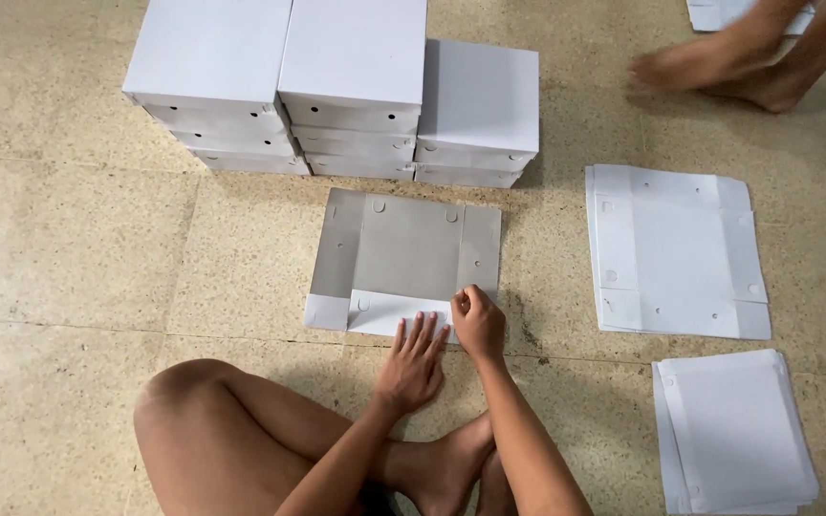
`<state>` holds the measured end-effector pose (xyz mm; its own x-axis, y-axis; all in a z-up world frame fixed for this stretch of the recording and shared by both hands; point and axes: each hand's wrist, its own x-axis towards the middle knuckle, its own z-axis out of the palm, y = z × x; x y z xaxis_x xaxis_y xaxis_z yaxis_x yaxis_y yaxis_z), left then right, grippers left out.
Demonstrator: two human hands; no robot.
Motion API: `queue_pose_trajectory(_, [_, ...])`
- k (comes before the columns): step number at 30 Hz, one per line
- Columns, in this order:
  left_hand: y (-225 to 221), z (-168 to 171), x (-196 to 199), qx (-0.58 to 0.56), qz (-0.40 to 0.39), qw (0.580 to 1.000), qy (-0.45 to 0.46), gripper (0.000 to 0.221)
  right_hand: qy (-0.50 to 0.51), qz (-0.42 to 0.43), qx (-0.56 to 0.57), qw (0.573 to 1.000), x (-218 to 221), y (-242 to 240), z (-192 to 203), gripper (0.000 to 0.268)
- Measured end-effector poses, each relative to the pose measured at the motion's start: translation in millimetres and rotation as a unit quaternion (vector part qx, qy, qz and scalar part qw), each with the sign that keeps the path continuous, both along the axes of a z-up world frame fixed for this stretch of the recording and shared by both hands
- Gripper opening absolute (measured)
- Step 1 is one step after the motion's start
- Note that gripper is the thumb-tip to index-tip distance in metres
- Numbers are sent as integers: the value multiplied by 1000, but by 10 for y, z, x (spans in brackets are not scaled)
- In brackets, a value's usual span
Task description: Assembling a cardboard box by folding along creases and tucking flaps into place.
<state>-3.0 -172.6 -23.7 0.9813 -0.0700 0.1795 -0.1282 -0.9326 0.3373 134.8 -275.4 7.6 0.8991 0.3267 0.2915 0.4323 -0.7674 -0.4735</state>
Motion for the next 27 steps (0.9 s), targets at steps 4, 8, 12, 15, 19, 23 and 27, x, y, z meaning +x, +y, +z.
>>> queue_pose_trajectory(4, [-31, 23, 55, -4, -5, 1000, -24, 78, -16, -10, -20, 1000, 32, 9, -35, 26])
queue_pose_trajectory(8, [-84, 152, 130, -25, 29, 999, 25, 67, 51, -39, 102, 993, 22, -20, -64, 26])
queue_pose_trajectory(12, [-67, 251, 188, -47, 37, 996, 71, 62, 78, -91, 289, 950, 121, -148, -307, 19])
queue_pose_trajectory(15, [-76, 307, 162, -36, 34, 998, 33, 61, 36, -124, 346, 930, 233, -222, -564, 31])
queue_pose_trajectory(19, [-91, 313, 169, -20, 38, 999, 14, 60, 37, -13, 574, 818, 256, 138, -317, 46])
queue_pose_trajectory(23, [-159, 159, 117, -31, 27, 998, 47, 58, 52, -65, 429, 899, 202, 151, -658, 42])
queue_pose_trajectory(27, [-119, 62, 141, -18, 18, 1000, 14, 64, 154, -127, 463, 864, 227, 248, -566, 40])
